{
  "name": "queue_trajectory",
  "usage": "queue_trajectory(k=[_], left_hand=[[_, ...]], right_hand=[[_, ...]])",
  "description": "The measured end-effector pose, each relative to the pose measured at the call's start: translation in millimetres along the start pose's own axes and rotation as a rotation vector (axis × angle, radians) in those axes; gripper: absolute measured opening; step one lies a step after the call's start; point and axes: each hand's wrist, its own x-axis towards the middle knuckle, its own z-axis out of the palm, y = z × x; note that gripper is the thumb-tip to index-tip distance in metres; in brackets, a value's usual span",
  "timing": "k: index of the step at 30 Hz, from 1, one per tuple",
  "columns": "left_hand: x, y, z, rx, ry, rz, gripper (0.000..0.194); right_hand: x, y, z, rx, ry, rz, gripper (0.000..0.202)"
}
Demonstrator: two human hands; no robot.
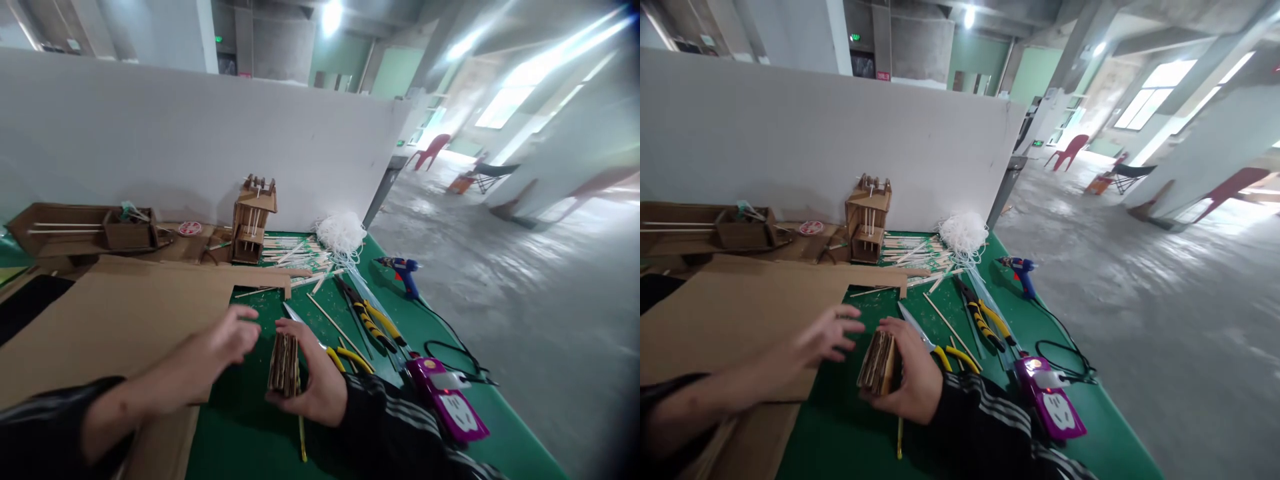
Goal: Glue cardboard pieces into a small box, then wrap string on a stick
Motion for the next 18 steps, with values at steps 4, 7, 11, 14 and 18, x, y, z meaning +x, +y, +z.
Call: queue_trajectory(k=[4, 7, 11, 14, 18], left_hand=[[7.9, -28.0, 50.5, -0.181, -0.318, -0.011, 0.071], [11.5, -38.4, 62.8, -0.304, -0.312, -0.035, 0.072], [11.6, -42.4, 49.3, -0.289, -0.213, -0.060, 0.077], [11.6, -43.4, 37.3, -0.232, -0.175, -0.017, 0.094], [16.1, -47.4, 32.1, -0.269, -0.112, 0.059, 0.096]], right_hand=[[-4.4, 3.5, 14.1, -0.096, 0.011, -0.140, 0.081], [-5.0, 2.2, 14.1, -0.172, -0.027, -0.108, 0.085], [-5.8, 1.4, -10.6, -0.327, -0.179, -0.018, 0.107], [-10.3, 6.1, -31.9, -0.569, -0.081, 0.185, 0.069], [-11.5, 14.6, -38.1, -0.879, -0.006, 0.387, 0.030]])
